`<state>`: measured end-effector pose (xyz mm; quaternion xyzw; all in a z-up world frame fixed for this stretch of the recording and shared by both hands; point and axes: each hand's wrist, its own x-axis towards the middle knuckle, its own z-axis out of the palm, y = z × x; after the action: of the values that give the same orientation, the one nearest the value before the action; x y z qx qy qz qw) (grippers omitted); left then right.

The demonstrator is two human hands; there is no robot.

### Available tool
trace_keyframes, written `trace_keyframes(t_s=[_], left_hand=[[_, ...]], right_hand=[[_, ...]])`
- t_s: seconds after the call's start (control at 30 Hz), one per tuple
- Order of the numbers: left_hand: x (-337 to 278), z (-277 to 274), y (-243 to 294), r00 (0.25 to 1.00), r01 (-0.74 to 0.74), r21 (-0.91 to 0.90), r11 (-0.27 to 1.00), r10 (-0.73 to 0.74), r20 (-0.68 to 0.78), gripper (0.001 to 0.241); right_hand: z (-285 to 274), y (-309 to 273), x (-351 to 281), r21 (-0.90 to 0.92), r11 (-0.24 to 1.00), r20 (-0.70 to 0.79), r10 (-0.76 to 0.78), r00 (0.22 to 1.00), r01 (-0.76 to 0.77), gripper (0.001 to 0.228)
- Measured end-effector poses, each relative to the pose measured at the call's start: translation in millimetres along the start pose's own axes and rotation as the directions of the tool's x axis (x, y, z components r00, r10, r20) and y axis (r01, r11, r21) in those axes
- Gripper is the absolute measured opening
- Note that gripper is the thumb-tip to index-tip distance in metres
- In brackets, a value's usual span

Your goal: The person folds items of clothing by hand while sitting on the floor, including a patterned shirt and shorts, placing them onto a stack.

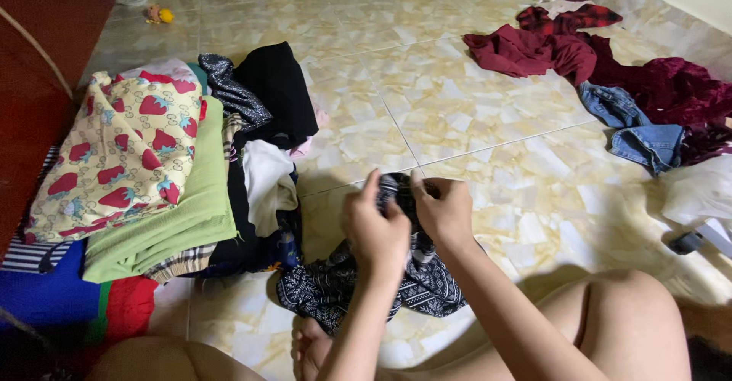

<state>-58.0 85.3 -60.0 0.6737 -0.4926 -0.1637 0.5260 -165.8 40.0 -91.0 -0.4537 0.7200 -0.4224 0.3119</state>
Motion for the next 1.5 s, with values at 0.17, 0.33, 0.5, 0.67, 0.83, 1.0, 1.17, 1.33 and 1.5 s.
trace_keyframes(t_s=[0.17,0.33,0.5,0.67,0.83,1.0,1.17,1.33,1.5], left_hand=[[-13.7,-12.1,17.4,0.97,-0.108,-0.172,0.979,0.142,0.198,0.076],[6.9,-16.5,3.6,0.859,0.394,-0.554,0.734,-0.078,0.507,0.069],[63.2,-26.7,-20.9,0.952,0.294,-0.388,0.874,-0.23,0.204,0.031],[91.2,-17.5,-11.5,0.609,0.425,-0.459,0.78,0.129,0.783,0.08],[102.5,-5.7,-2.5,0.371,0.616,-0.38,0.69,0.171,0.913,0.068],[123.2,-17.1,8.4,0.493,0.195,-0.145,0.97,0.031,0.869,0.049],[154.5,40.6,2.6,0.889,-0.407,0.314,0.858,0.292,0.353,0.034],[147.5,-7.6,71.9,0.86,-0.504,0.242,0.829,0.509,0.043,0.028],[123.2,-41.4,38.6,0.657,-0.754,0.078,0.653,0.753,0.042,0.034]], right_hand=[[-13.1,-55.3,-42.8,0.391,0.89,0.268,0.134,0.954,-0.235,0.054],[-11.8,-33.1,-14.8,0.469,0.857,0.266,0.093,0.959,-0.213,0.044],[-51.2,-36.6,-8.9,0.608,0.773,0.315,-0.024,0.949,-0.182,0.027],[-79.7,-34.2,30.3,0.659,0.744,0.465,-0.29,0.837,-0.108,0.031],[-112.0,-55.3,28.4,0.654,0.754,0.522,-0.393,0.758,-0.059,0.026],[-130.1,-34.9,74.8,0.24,0.948,0.526,-0.307,0.793,0.208,0.014],[-99.3,-25.8,133.1,-0.226,0.915,0.289,-0.266,0.92,0.335,0.016],[-108.5,-80.9,133.6,0.071,0.672,0.086,-0.741,0.666,0.738,0.024],[-126.6,-41.4,94.7,-0.13,0.396,0.17,-0.894,0.414,0.909,0.023]])
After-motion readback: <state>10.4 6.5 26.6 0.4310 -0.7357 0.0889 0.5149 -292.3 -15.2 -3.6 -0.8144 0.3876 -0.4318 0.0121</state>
